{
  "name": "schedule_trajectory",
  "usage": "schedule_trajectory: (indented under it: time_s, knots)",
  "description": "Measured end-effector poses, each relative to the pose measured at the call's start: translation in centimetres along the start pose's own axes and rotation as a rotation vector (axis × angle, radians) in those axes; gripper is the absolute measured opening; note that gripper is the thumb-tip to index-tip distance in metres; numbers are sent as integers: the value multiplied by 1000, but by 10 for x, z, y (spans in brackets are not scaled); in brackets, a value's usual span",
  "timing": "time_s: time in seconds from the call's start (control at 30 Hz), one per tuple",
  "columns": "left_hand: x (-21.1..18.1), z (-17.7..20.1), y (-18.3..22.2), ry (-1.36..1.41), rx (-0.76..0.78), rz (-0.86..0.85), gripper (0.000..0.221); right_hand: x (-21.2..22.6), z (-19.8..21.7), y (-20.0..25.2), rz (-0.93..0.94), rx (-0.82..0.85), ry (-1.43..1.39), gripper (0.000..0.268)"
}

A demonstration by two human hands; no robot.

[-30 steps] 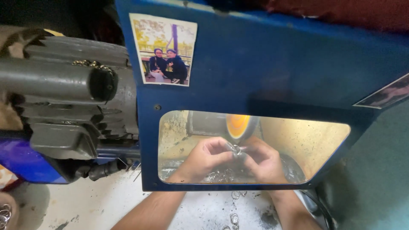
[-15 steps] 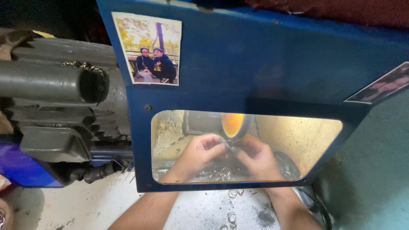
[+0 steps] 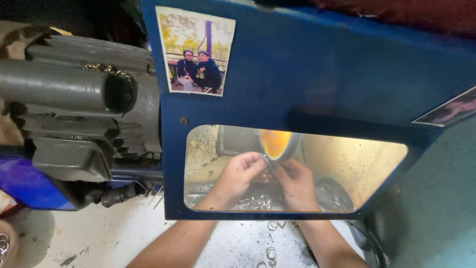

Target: Polishing a metal ring using a bench-mounted polishing machine with a protective hood.

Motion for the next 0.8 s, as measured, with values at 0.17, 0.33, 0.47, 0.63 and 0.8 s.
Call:
schedule_trajectory:
  time_s: [0.17, 0.33, 0.47, 0.63, 0.8]
  knots:
    - [-11, -4, 11, 37, 9, -29, 17, 20, 2, 10, 50, -33, 43, 23]
    - [-27, -9, 19, 10, 38, -67, 15, 10, 14, 5, 116, 36, -45, 20]
    - [-34, -12, 32, -105, 157, -108, 11, -2, 30, 5, 303, 153, -64, 17]
    - [-30, -13, 29, -93, 183, -123, 15, -13, 30, -4, 322, 218, -90, 25]
    - [-30, -11, 30, -77, 173, -125, 16, -20, 29, -7, 294, 288, -87, 24]
Point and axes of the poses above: each hand's wrist, its own y-axis away from the middle knuckle, its own z-axis out of the back of the hand, x = y × z, the point moved 4 cm from there along -y, towards the middle knuckle, and after that the axes turned 11 degrees about -x, right-handed, at the moved point
